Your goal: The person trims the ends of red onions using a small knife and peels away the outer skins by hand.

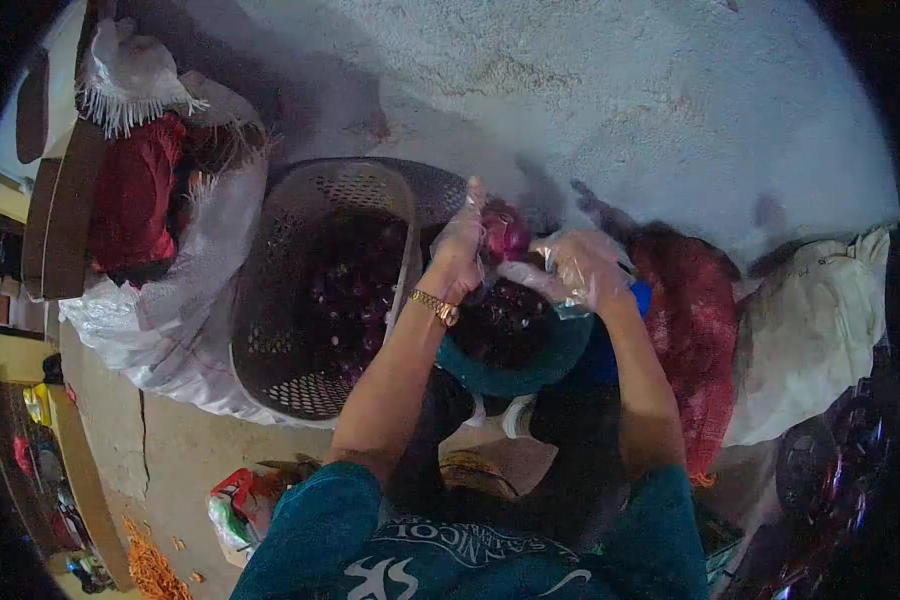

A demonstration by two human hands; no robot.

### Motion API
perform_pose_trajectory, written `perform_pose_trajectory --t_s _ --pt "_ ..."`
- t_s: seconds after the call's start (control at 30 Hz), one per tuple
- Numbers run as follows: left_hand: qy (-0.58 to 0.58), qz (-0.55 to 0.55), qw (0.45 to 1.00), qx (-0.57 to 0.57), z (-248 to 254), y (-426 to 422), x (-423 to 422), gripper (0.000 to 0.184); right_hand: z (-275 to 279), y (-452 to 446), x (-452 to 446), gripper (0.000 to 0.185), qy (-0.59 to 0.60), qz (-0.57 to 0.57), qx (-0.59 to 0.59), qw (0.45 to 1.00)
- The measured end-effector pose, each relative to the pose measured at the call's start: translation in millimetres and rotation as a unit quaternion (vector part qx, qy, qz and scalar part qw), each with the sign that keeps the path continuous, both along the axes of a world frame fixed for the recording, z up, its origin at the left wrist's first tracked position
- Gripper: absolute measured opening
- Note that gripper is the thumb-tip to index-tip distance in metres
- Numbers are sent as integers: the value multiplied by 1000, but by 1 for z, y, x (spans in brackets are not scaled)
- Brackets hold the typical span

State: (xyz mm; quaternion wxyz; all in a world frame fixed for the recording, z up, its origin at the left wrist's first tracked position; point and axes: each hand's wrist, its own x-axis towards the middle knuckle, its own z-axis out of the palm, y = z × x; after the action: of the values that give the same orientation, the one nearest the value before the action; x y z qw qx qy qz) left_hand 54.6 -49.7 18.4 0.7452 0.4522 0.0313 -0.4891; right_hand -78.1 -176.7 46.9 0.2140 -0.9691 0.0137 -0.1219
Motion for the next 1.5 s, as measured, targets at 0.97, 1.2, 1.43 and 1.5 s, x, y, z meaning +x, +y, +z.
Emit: perform_pose_trajectory --t_s 0.97,1.2,1.43,1.5 --pt "96 94 986 -104 -23 -4 11 45 -14 0 5 58 36 -88 36 995" --pt "152 59 977 -140 -17 -1 11 51 -42 -5 8 39 -70 -44 41 996" --pt "116 104 977 -145 -27 4 18 53 0 11 11 37 126 -84 122 981" --pt "99 101 980 -137 -24 3 15 58 -17 7 10 38 36 -79 131 988"
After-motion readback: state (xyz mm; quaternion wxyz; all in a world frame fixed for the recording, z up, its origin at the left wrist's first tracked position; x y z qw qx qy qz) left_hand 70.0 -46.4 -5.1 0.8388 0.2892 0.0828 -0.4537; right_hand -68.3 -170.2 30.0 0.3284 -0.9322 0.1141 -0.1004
